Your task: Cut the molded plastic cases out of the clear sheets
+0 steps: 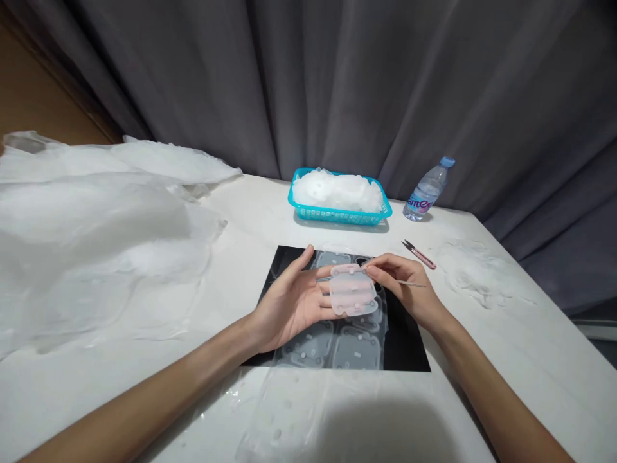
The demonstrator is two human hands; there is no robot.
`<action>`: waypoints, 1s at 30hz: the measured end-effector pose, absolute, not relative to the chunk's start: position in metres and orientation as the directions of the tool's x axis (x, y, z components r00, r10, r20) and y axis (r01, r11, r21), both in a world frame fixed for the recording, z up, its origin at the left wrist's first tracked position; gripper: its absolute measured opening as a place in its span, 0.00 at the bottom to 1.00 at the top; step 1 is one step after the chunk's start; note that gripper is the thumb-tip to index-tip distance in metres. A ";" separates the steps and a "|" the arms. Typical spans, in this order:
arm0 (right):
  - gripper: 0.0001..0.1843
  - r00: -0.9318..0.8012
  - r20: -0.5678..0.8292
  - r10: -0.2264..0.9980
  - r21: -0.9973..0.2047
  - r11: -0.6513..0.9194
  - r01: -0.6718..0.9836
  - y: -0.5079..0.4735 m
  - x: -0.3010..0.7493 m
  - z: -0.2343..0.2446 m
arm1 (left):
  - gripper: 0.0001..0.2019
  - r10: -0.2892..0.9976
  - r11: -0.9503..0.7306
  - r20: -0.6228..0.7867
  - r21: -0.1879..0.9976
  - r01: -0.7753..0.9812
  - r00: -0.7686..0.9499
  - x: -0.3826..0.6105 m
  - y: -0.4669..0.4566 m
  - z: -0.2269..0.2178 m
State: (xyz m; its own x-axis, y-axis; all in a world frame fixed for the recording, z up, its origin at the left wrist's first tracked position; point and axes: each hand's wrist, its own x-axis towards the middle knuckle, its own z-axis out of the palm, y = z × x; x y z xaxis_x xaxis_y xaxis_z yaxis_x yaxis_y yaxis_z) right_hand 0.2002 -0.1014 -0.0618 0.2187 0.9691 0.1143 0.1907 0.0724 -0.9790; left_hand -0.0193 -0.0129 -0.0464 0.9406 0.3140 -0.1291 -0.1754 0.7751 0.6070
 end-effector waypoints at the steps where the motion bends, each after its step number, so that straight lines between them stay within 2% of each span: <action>1: 0.13 0.223 0.115 0.968 -0.976 0.068 0.206 -0.101 0.200 -0.062 | 0.40 0.311 0.779 -0.128 0.602 -0.176 0.942 -0.019 -0.014 -0.045; 8: 0.15 0.256 0.179 0.950 -0.959 0.110 0.262 -0.103 0.206 -0.060 | 0.41 0.324 0.796 -0.110 0.569 -0.207 0.940 -0.020 -0.019 -0.039; 15: 0.17 0.192 0.049 0.980 -0.979 0.009 0.206 -0.103 0.205 -0.061 | 0.44 0.323 0.824 -0.080 0.514 -0.239 0.943 -0.020 -0.023 -0.034; 22: 0.15 0.170 0.015 0.985 -0.988 -0.011 0.154 -0.102 0.201 -0.064 | 0.43 0.327 0.836 -0.090 0.492 -0.243 0.941 -0.020 -0.023 -0.032; 24: 0.15 0.170 0.021 0.985 -0.987 -0.007 0.161 -0.102 0.201 -0.064 | 0.42 0.344 0.820 -0.119 0.521 -0.236 0.931 -0.019 -0.025 -0.032; 27: 0.17 0.171 0.046 0.984 -0.976 0.008 0.218 -0.101 0.206 -0.064 | 0.31 0.465 0.720 -0.224 0.658 -0.219 0.857 -0.016 -0.028 -0.033; 28: 0.18 0.190 0.061 0.980 -0.965 0.009 0.262 -0.101 0.209 -0.065 | 0.28 0.520 0.676 -0.257 0.707 -0.208 0.814 -0.015 -0.028 -0.034; 30: 0.19 0.261 0.105 0.960 -0.915 -0.010 0.403 -0.101 0.218 -0.067 | 0.28 0.602 0.605 -0.288 0.773 -0.190 0.745 -0.013 -0.029 -0.038</action>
State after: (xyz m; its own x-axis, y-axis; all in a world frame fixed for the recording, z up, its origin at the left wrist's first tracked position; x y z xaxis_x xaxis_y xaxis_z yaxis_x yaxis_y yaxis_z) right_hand 0.2178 -0.1010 -0.0673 0.2614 0.9595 0.1049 0.4035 -0.0099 -0.9149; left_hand -0.0132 -0.0292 -0.0377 0.7445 0.6020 -0.2884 -0.1902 0.6055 0.7728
